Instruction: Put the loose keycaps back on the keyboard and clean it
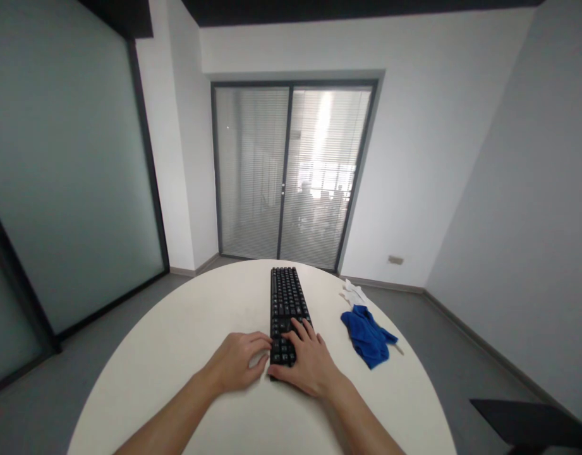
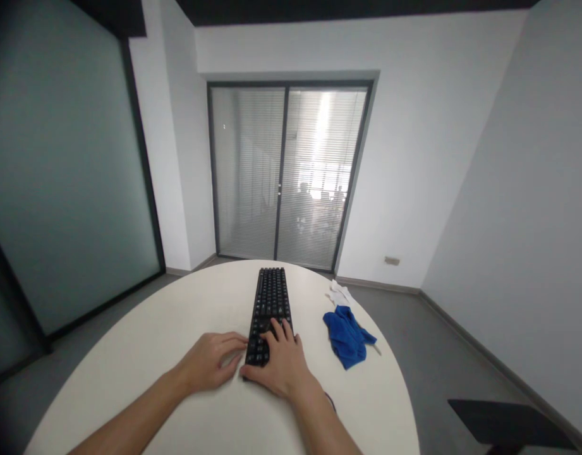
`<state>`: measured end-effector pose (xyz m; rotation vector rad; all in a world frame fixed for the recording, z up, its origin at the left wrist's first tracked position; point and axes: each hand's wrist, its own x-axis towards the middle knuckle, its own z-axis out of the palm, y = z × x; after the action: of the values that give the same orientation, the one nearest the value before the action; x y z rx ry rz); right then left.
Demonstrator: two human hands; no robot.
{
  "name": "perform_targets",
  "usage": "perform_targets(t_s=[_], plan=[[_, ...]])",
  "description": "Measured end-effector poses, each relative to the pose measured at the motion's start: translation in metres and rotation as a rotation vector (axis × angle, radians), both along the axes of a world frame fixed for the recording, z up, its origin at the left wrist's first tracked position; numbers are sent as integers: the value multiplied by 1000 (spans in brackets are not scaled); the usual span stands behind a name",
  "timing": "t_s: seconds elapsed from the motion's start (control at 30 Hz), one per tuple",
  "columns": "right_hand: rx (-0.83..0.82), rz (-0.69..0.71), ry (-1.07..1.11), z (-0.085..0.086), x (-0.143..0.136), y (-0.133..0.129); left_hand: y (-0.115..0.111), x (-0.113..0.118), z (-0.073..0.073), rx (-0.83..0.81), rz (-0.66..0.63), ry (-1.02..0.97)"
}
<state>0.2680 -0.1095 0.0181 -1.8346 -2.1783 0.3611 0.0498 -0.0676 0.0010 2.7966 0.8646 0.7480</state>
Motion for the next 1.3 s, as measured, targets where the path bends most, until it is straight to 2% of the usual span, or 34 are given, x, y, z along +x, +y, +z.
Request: perform_targets(t_s=[0.23,0.5,0.73,0.87,1.13,1.3], plan=[[12,-53,-31,3,8,-14,4,-5,-4,-26,54,16],[116,-94,-88,-6,46,-31,10,-11,-8,-58,79,26],[123,-114,-83,-9,70,-29,3,-10,-8,-93,49,72],[145,-108,-93,-11,72,-23,-3,-7,-9,-134,5,108],[198,-206,-146,-16,69,-11,-1,-11,-15,-171,15,86],[255,-185,-169,-8,54,-24,0,-9,-15,-151,3,66]])
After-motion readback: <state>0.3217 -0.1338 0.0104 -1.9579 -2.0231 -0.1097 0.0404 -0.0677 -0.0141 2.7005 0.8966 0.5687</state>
